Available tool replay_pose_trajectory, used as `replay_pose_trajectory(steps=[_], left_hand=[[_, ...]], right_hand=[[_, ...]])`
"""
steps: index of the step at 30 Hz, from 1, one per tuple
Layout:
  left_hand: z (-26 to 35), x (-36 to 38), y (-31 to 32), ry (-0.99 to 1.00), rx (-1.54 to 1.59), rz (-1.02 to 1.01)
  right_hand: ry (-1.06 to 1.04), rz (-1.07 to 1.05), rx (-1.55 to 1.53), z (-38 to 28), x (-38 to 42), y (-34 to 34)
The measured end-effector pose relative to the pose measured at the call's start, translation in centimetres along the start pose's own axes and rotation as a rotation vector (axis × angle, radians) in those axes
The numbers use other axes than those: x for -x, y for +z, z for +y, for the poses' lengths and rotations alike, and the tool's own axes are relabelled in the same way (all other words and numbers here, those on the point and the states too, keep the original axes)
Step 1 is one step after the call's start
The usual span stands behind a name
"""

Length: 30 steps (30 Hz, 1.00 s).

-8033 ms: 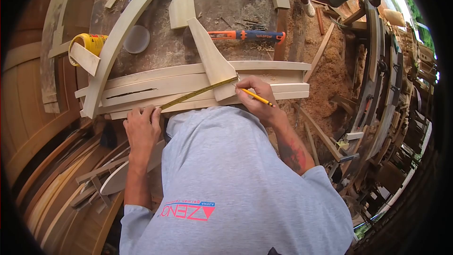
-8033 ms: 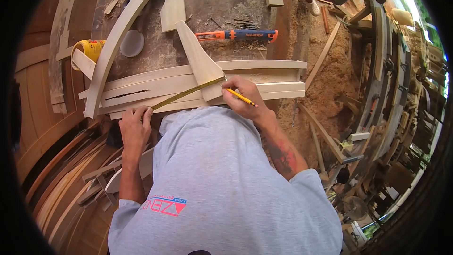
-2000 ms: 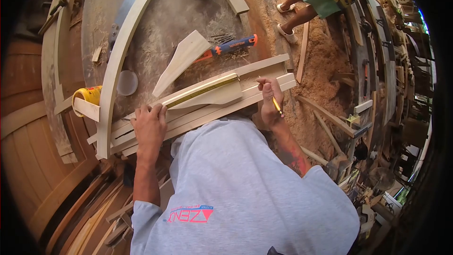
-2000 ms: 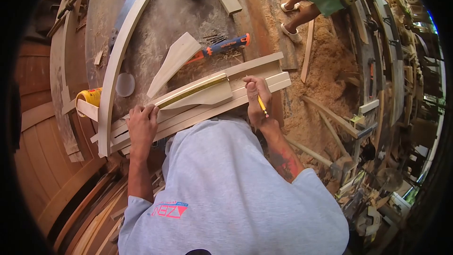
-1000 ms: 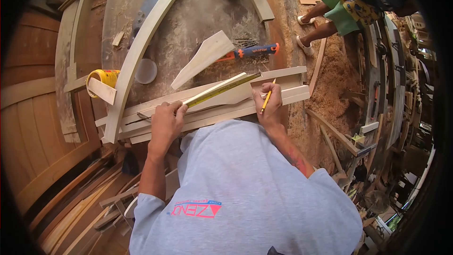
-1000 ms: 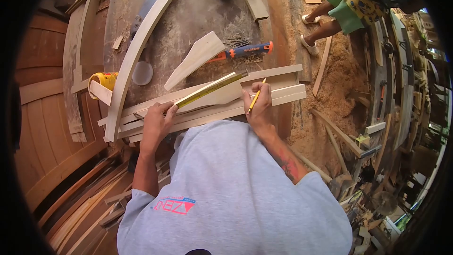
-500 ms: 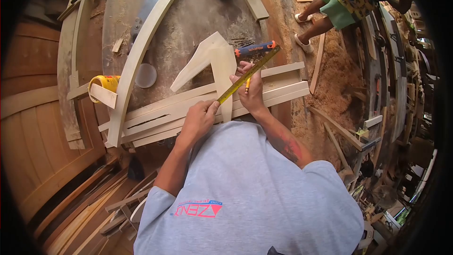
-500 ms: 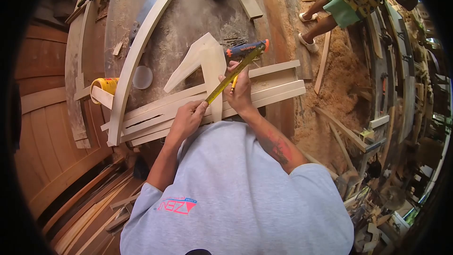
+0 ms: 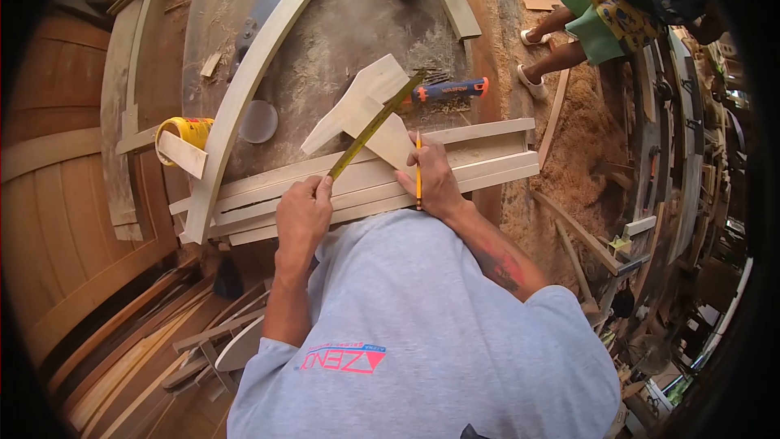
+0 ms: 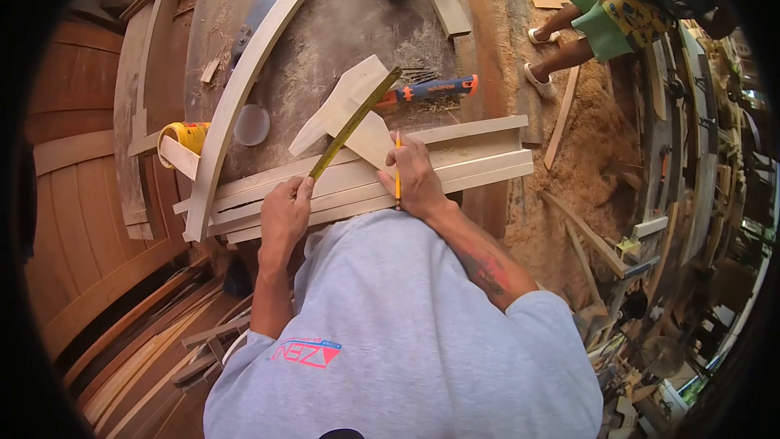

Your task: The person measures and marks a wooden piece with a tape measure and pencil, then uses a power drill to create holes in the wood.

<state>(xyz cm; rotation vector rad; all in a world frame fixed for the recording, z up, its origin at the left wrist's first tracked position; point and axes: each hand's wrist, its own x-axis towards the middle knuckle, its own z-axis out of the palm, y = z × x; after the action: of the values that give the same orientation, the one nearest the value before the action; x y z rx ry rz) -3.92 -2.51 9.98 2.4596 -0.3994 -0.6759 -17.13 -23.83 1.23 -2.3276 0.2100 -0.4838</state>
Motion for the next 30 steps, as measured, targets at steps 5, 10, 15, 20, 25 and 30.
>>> replay_pose_trajectory(steps=[5,10,15,20,25,30], left_hand=[[-2.4,3.1,-1.9,-0.143,-0.243,-0.075],[-3.4,5.8,0.0,-0.205,-0.255,-0.145],[-4.1,7.4,1.2,-0.195,-0.230,-0.068],[-4.6,8.2,1.8,-0.177,-0.229,-0.034],[-5.1,8.5,2.4,-0.189,-0.246,-0.009],[-5.0,8.7,2.6,-0.182,-0.256,0.013]], right_hand=[[0.075,-0.086,-0.037,-0.7,3.2,-2.4],[0.113,-0.150,-0.104,-0.9,3.6,-4.2],[0.035,-0.010,-0.045,-0.5,1.5,-4.6],[0.417,0.069,-0.638,-2.6,-1.5,-3.2],[0.558,0.042,-0.661,-1.9,-0.7,-0.6],[0.359,0.075,-0.521,0.3,0.4,0.9]])
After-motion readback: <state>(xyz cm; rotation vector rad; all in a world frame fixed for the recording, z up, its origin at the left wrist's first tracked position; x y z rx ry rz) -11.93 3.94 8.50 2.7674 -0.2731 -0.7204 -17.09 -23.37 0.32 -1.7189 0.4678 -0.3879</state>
